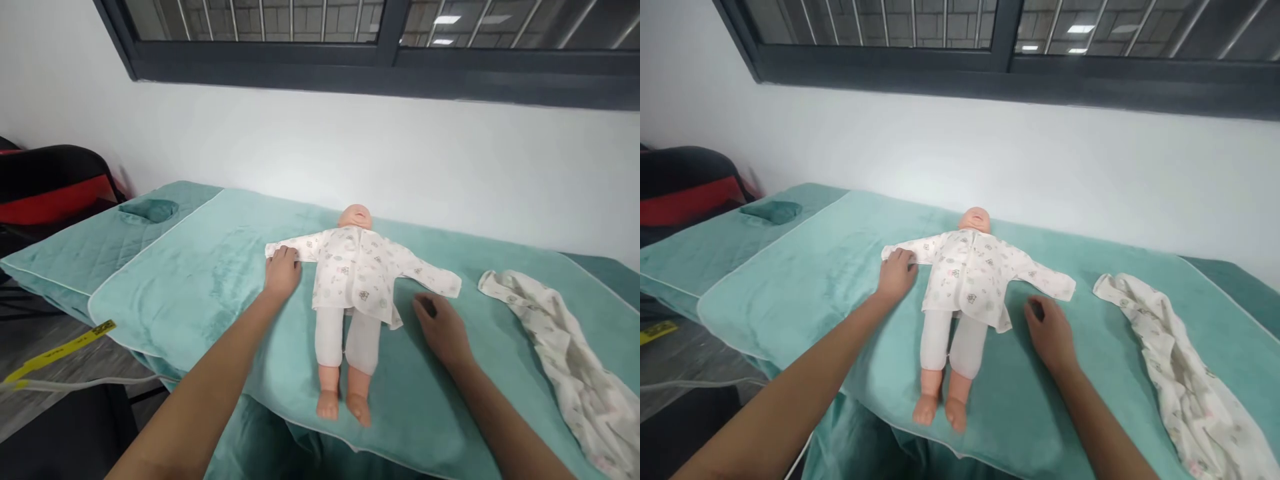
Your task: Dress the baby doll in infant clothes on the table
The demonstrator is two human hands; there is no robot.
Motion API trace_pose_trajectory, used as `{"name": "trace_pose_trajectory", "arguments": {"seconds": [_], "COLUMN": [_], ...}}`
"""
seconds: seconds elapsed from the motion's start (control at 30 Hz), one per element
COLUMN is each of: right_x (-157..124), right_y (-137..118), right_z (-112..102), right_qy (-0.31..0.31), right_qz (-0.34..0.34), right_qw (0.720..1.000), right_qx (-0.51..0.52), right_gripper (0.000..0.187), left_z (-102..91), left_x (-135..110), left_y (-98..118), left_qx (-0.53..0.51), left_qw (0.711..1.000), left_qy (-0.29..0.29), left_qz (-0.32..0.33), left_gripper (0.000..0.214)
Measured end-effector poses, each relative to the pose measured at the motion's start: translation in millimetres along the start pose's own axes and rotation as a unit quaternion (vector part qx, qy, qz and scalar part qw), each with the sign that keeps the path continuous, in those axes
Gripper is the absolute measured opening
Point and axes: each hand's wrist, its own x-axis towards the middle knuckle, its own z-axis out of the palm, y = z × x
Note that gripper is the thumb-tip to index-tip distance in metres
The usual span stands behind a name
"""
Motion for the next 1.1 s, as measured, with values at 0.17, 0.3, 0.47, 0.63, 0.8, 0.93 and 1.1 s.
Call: {"name": "trace_pose_trajectory", "arguments": {"seconds": [0.17,0.3,0.47,0.63,0.8,0.93,1.1], "right_x": [48,73,80,72,59,50,44], "right_y": [21,27,30,24,11,3,-7], "right_z": [8,13,16,12,12,14,17], "right_qy": [-0.003,0.042,0.068,0.078,0.024,-0.030,-0.015], "right_qz": [-0.023,0.027,0.033,0.020,-0.046,-0.084,-0.061], "right_qw": [0.997,0.996,0.992,0.995,0.998,0.995,0.998], "right_qx": [-0.067,-0.069,-0.104,-0.053,-0.045,-0.044,-0.026], "right_gripper": [0.035,0.032,0.030,0.030,0.031,0.030,0.036], "left_z": [0.8,4.3,4.0,-1.1,0.3,-1.1,-10.2], "left_x": [10,16,15,9,7,5,-3], "left_y": [-7,-6,-5,0,0,0,10], "left_qx": [0.036,0.042,0.054,0.062,0.053,0.055,0.001], "left_qw": [0.999,0.999,0.996,0.986,0.981,0.981,0.989], "left_qy": [-0.002,0.018,0.041,0.085,0.092,0.103,0.083], "left_qz": [0.012,-0.011,-0.054,-0.127,-0.164,-0.157,-0.125], "left_gripper": [0.023,0.025,0.027,0.034,0.046,0.049,0.042]}}
